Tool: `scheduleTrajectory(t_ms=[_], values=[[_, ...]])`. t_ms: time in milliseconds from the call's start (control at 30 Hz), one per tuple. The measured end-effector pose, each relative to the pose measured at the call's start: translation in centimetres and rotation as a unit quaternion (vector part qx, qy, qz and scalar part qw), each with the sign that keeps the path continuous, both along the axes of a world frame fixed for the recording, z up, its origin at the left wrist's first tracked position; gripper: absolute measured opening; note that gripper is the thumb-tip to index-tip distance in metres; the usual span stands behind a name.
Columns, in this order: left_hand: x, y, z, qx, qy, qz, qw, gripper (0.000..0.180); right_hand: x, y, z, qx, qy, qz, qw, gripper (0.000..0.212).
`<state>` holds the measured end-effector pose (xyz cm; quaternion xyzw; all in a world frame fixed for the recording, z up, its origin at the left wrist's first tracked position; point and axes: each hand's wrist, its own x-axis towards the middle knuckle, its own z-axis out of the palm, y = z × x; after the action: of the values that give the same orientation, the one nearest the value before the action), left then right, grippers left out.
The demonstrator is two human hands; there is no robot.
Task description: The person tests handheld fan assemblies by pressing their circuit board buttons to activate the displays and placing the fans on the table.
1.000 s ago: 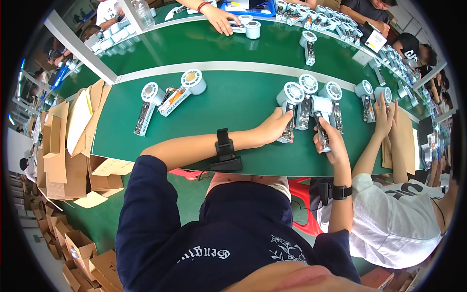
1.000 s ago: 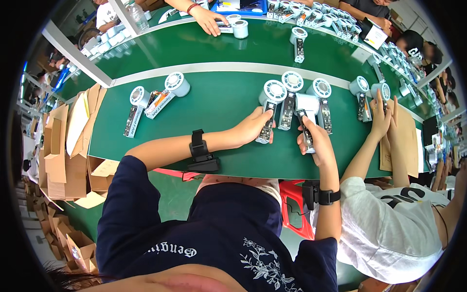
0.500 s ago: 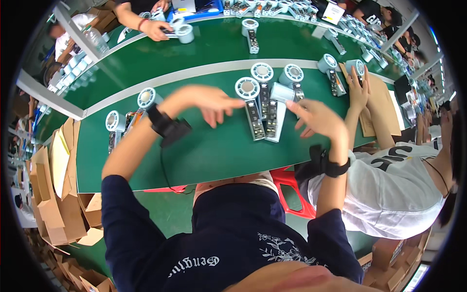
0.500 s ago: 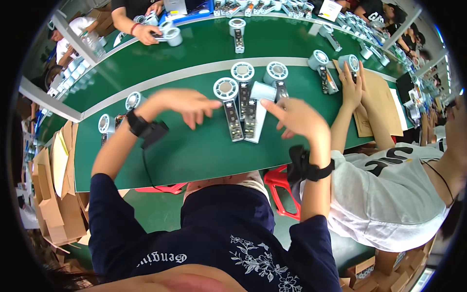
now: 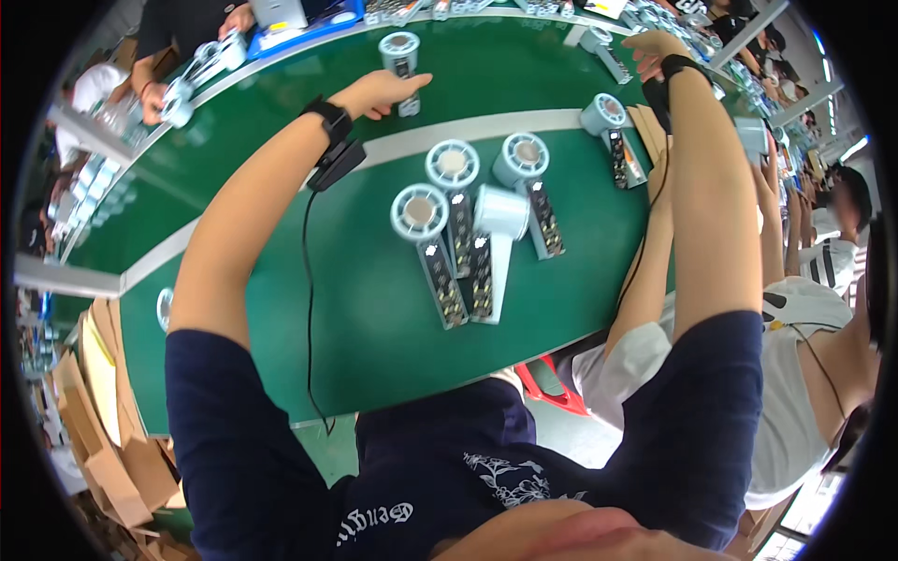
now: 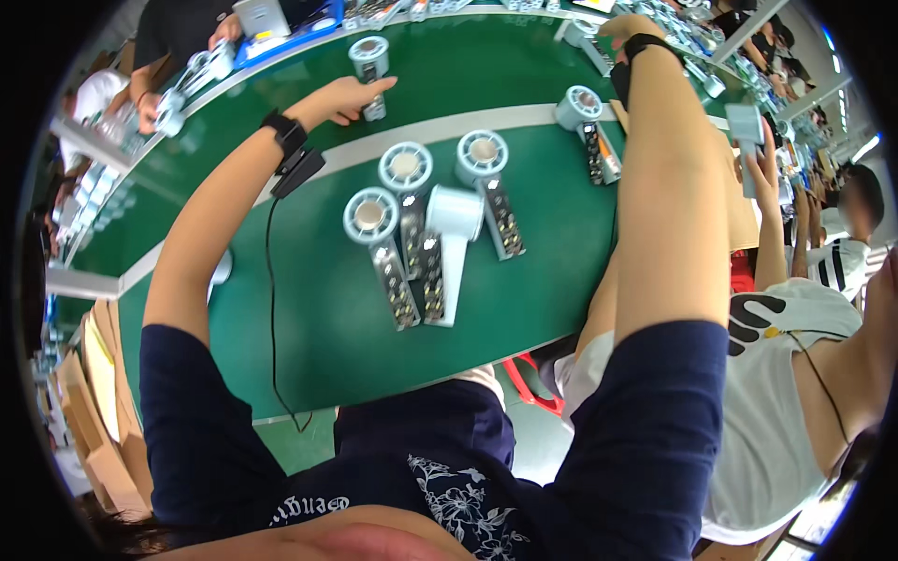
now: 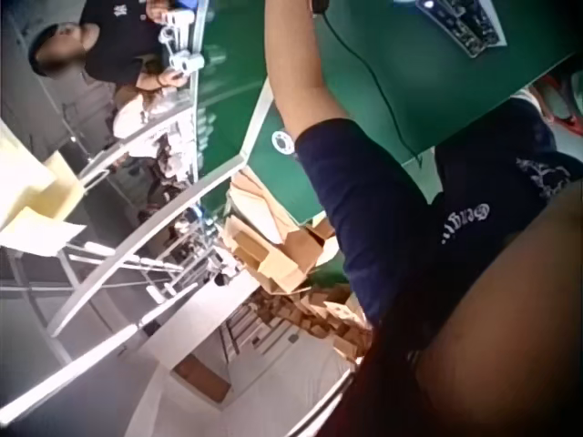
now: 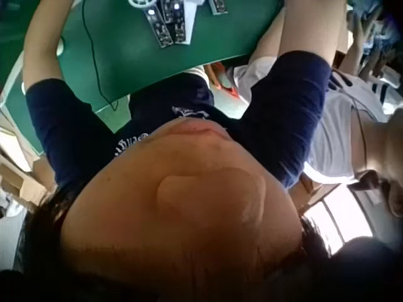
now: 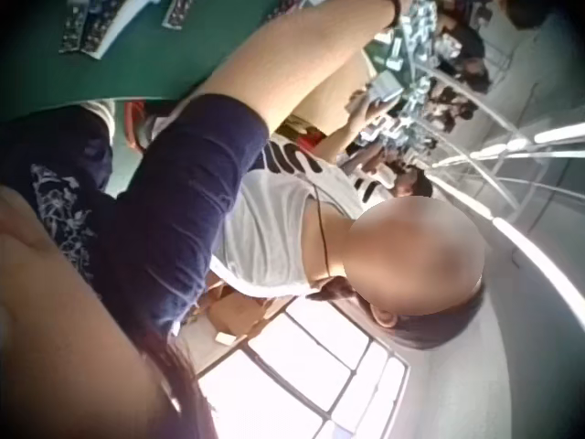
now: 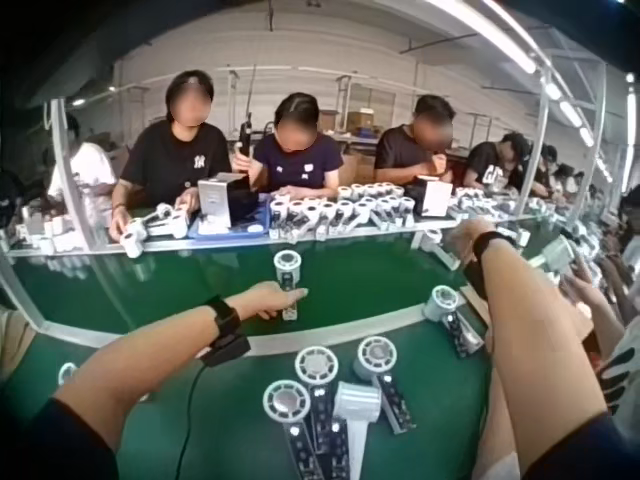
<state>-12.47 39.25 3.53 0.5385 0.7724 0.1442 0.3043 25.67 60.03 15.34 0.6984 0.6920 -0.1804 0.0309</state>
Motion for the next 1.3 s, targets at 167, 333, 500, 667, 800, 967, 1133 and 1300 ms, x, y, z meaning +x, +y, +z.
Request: scheduleTrajectory(t_ms=[167,333,500,667,800,967,1133,1300], values=[[-1.0,2.5,-1.8,0.038,0.023,-0.026,0.999,0.054,1.9,7.7,-5.4,0.103,-0.07,0.01,0.992,0.055],[-2.8,2.4,-1.1,0.039,-0.139,0.058,0.988,0.037,0.8,10.6,-8.5,0.066,-0.098,0.037,0.992,0.049],[-3.9,0.6,0.0,0.028,-0.34,0.076,0.937,0.028,-0.5,10.1,-10.2,-0.026,-0.049,0.049,0.997,0.04],[-3.1,-2.4,3.3,0.032,-0.376,0.101,0.921,0.028,-0.3,10.4,-10.1,-0.132,0.227,-0.02,0.965,0.032],[-2.8,-5.7,6.6,0.07,-0.446,0.153,0.879,0.031,-3.0,8.3,-5.3,-0.112,0.258,-0.041,0.959,0.035],[-1.5,-11.0,11.2,0.158,-0.425,0.182,0.873,0.031,-6.6,0.9,1.5,-0.189,0.466,0.071,0.862,0.033],[0.8,-18.5,13.1,0.18,-0.514,0.18,0.819,0.028,-11.6,-13.1,4.7,-0.105,0.674,0.134,0.718,0.034],[3.2,-25.9,12.6,0.162,-0.572,0.141,0.792,0.025,-12.0,-27.5,3.8,-0.23,0.773,0.157,0.57,0.032]])
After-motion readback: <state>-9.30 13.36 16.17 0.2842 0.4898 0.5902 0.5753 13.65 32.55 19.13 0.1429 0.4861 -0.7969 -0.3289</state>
